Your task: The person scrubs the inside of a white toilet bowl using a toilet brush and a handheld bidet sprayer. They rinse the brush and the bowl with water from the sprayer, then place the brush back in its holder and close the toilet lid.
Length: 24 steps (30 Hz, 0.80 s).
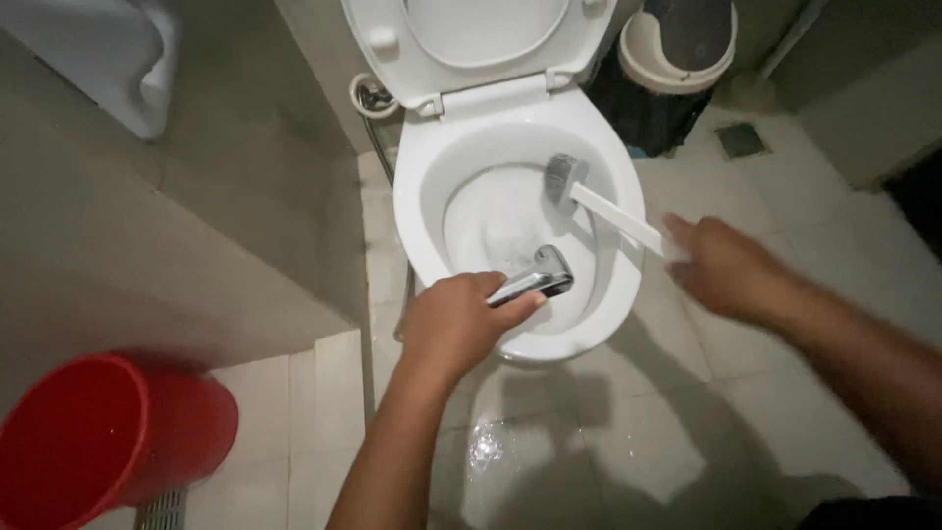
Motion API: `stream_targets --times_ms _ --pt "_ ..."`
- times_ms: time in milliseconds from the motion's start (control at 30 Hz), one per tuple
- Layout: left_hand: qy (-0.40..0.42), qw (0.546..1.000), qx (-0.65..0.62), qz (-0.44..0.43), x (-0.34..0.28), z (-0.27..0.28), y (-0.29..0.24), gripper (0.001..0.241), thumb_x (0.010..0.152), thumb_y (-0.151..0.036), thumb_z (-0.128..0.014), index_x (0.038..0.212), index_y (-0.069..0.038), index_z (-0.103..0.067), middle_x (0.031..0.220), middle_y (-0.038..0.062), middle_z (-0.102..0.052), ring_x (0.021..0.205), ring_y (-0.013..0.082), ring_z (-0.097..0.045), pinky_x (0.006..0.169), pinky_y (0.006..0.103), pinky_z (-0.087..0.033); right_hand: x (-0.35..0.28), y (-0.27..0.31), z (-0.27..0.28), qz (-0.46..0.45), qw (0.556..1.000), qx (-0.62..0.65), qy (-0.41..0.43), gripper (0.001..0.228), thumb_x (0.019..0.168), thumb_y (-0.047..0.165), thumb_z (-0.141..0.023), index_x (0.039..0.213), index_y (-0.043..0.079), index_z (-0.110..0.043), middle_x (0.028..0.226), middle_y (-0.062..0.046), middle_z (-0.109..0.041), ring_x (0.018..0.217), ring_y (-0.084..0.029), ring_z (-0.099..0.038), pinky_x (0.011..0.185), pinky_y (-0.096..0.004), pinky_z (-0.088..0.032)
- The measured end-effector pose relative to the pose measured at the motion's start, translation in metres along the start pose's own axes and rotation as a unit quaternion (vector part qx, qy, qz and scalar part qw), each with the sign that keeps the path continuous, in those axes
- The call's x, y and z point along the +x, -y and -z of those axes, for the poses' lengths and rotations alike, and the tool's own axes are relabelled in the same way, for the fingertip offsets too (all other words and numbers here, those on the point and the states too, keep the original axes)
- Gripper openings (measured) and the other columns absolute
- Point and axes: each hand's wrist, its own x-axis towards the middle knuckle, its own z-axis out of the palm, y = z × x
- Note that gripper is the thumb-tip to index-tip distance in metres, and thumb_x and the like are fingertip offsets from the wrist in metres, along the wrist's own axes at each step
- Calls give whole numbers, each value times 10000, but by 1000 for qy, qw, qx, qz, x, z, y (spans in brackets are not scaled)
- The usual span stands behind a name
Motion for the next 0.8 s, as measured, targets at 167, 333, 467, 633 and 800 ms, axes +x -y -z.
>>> stream_targets --times_ms 167,333,467,633,800 --pt "59 998 4 12 2 1 -34 566 828 -663 -651 1067 -170 -791 862 112 -767 792 287 -742 720 429 -569 5 2 -33 -129 957 242 95 558 1051 50 -492 1585 90 -334 1193 -235 -648 837 -299 -723 709 -402 -635" --pt "55 996 8 -68 11 -20 -37 549 832 -642 -665 1053 -161 -811 914 109 -767 844 299 -720 727 442 -552 -19 9 -26 -131 891 397 180 414 1059 82 -488 1467 19 -449 1083 -183 -637 674 -244 -660 572 -366 -596" --pt "74 997 -9 -37 18 -21 -38 582 789 -659 -683 1100 -175 -769 893 105 -760 827 290 -731 720 430 -562 -26 5 -44 -127 828 532 124 449 983 64 -536 1429 70 -591 859 -73 -644 554 -131 -462 439 -285 -382" --pt "59 997 5 -56 23 -23 -39 564 815 -669 -647 1054 -180 -792 912 100 -755 846 308 -716 714 449 -548 21 16 -69 -104 808 580 4 493 964 34 -490 1438 99 -609 766 -53 -589 531 -143 -422 426 -303 -360" --pt "-21 997 -8 -74 35 -39 -22 570 809 -679 -650 1052 -185 -797 898 113 -758 813 319 -720 693 455 -556 64 28 -49 -125 828 546 -31 515 920 29 -645 1423 133 -608 827 -36 -667 560 -118 -491 467 -288 -374"
